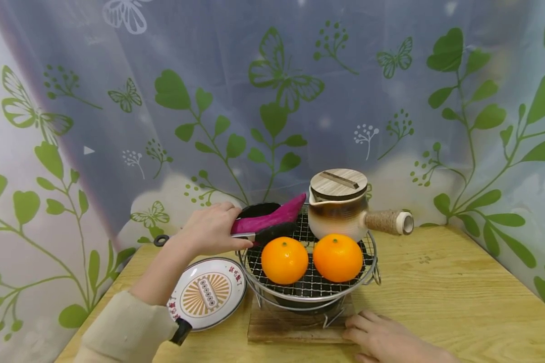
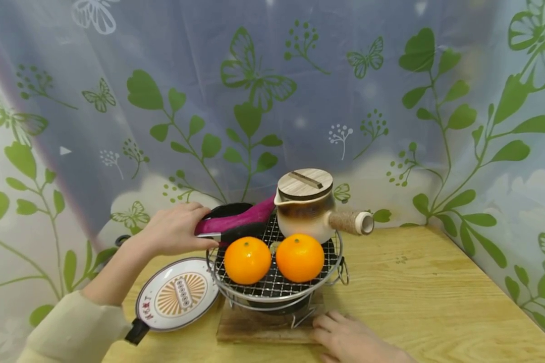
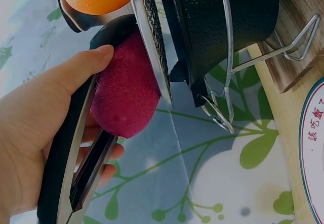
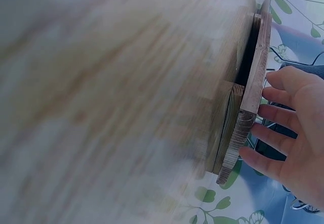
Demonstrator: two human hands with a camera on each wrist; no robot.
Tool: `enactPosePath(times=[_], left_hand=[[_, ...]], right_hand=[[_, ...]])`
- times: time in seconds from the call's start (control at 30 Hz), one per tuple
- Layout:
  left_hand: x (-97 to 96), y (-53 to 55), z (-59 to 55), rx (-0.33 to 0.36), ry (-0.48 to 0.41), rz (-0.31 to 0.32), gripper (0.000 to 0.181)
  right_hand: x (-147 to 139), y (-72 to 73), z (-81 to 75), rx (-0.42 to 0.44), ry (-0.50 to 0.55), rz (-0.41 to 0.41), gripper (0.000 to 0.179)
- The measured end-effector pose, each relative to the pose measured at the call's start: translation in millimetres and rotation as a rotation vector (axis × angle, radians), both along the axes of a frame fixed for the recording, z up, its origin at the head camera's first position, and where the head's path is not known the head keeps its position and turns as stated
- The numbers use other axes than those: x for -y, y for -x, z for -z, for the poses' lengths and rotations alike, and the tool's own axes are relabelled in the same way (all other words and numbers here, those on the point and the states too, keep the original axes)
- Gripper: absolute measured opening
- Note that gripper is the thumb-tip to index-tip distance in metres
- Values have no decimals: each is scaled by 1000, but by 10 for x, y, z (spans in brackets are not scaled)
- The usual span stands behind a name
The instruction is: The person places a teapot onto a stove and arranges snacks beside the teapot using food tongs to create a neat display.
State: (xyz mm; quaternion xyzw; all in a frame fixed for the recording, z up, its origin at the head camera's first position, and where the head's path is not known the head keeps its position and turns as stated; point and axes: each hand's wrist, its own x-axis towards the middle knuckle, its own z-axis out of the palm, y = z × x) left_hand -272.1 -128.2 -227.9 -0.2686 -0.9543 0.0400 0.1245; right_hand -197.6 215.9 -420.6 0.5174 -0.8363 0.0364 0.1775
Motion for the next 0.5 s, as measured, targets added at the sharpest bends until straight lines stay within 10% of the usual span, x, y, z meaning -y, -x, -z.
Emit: enactPosePath(times=[0.5], left_hand=[[-7,21,7,46,-55,15,54]], right_hand=[[1,2,6,-3,20,-12,28]])
